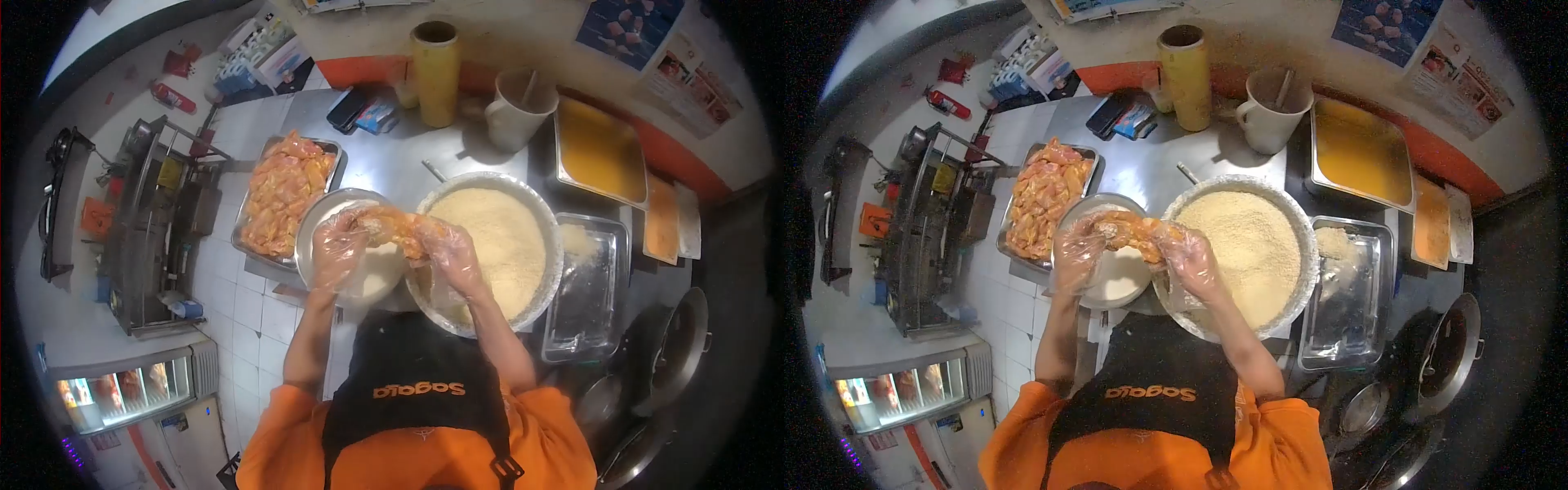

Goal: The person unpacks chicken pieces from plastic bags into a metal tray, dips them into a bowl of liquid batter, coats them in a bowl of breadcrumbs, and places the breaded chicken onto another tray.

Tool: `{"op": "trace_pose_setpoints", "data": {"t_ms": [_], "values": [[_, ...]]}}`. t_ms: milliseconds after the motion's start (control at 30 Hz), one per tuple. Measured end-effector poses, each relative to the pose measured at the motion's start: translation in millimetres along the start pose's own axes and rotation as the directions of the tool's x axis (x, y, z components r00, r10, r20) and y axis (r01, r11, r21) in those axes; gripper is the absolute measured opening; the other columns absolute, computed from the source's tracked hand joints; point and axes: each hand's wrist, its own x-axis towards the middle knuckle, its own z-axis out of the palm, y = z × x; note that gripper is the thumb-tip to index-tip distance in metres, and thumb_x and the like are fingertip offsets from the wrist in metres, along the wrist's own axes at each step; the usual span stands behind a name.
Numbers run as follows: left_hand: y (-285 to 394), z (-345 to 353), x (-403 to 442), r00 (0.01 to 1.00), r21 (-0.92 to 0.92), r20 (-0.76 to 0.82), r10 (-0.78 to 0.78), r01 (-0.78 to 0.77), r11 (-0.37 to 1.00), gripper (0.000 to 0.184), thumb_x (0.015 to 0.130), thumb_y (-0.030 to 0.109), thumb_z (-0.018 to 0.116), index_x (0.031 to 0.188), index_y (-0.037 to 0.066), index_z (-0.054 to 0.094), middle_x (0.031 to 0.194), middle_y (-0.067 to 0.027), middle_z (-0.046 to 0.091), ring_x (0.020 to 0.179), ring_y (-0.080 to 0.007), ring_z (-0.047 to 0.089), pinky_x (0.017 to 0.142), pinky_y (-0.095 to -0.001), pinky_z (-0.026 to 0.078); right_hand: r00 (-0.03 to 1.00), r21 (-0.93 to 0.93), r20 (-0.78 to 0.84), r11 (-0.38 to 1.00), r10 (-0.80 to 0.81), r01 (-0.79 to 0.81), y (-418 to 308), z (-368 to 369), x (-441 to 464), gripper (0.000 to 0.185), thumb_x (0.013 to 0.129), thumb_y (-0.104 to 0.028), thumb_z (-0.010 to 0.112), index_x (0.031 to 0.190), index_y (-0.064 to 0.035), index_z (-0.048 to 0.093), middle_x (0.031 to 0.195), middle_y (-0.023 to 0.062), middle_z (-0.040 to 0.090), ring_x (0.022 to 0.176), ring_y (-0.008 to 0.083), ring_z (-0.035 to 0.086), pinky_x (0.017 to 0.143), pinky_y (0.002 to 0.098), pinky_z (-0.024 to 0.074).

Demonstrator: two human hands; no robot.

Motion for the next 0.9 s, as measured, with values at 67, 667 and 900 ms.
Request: {"op": "trace_pose_setpoints", "data": {"t_ms": [67, 667, 900], "values": [[-10, -6, -5, 0.999, 0.009, -0.014, -0.042, 0.042, 0.999, 0.034, 0.093, -0.001, 0.066, 0.126, -0.005, 0.064, 0.108, -0.0093, 0.071, 0.093, -0.0143, 0.068, 0.084, -0.028, 0.057, 1.0, -0.079, 0.008, 0.997, 0.021, -0.02, -9, 8, -4, 0.035, 0.105, -0.023, 0.059, 0.13, 0.0012, 0.062, 0.111, 0.0076, 0.071, 0.101, 0.0143, 0.066, 0.088, 0.0307, 0.055], [-19, 1, -32, 0.909, -0.283, 0.267, -0.321, 0.392, 0.876, 0.035, 0.095, 0.016, 0.072, 0.122, -0.004, 0.063, 0.112, -0.0084, 0.069, 0.099, -0.0174, 0.067, 0.089, -0.0308, 0.055, 0.994, -0.059, 0.099, 0.997, -0.039, 0.045, -28, 5, 3, 0.036, 0.098, -0.011, 0.068, 0.131, -0.0004, 0.06, 0.126, 0.0083, 0.064, 0.114, 0.0154, 0.059, 0.101, 0.0329, 0.0488], [-13, 15, -34, 0.95, 0.205, 0.237, -0.201, 0.154, 0.967, 0.027, 0.089, 0.012, 0.068, 0.112, -0.001, 0.069, 0.101, -0.0092, 0.071, 0.096, -0.0182, 0.067, 0.088, -0.0324, 0.053, 0.999, 0.031, -0.013, 0.998, -0.053, 0.053, -18, 1, 4, 0.047, 0.095, -0.012, 0.071, 0.138, -0.0004, 0.055, 0.132, 0.0102, 0.061, 0.119, 0.0182, 0.06, 0.101, 0.0334, 0.0503]]}}
